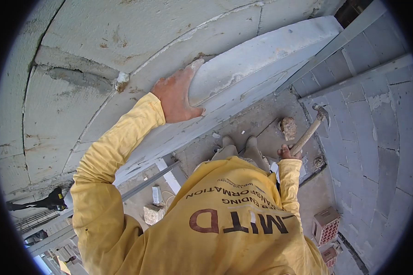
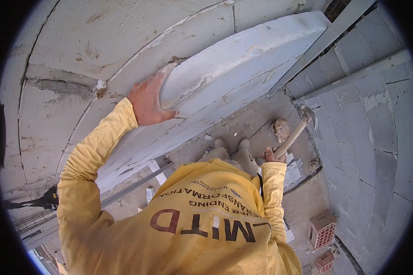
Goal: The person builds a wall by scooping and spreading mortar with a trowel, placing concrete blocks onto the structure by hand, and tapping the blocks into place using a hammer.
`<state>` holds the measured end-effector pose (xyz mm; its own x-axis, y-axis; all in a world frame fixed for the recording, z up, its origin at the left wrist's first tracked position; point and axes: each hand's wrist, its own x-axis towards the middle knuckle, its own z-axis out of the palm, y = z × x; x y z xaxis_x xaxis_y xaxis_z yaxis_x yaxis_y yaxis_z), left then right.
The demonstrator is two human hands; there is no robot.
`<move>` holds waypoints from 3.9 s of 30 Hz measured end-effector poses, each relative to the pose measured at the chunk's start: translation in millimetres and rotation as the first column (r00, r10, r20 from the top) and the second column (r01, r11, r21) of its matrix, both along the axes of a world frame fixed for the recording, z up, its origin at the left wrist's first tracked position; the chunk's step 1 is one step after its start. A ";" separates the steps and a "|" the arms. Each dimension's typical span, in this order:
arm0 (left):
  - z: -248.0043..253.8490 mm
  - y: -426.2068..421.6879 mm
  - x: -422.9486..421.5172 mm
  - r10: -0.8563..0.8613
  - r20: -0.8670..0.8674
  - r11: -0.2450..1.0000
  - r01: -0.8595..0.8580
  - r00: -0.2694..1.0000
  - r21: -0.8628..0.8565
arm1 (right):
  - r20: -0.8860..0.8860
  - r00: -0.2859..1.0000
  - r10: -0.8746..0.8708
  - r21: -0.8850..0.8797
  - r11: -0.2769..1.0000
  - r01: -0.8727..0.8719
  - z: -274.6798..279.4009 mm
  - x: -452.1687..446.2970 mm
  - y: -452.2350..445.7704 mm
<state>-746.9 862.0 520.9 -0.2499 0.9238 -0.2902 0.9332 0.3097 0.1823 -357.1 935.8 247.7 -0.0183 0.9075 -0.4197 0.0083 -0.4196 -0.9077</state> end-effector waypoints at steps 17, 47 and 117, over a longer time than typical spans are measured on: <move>0.3 -0.8 0.4 -0.008 -0.060 0.997 0.003 0.998 -0.079 | 0.601 0.756 0.260 0.262 0.829 -0.494 183.1 -46.6 46.3; 4.0 -12.0 34.6 0.074 -0.221 0.990 -0.098 0.972 -0.101 | 0.832 0.554 0.022 0.424 0.620 -0.661 294.8 -72.5 122.1; -15.1 -37.7 35.3 0.340 -0.276 0.940 -0.325 0.899 0.100 | 0.686 0.346 0.640 0.475 -0.034 -0.879 298.7 -106.2 177.6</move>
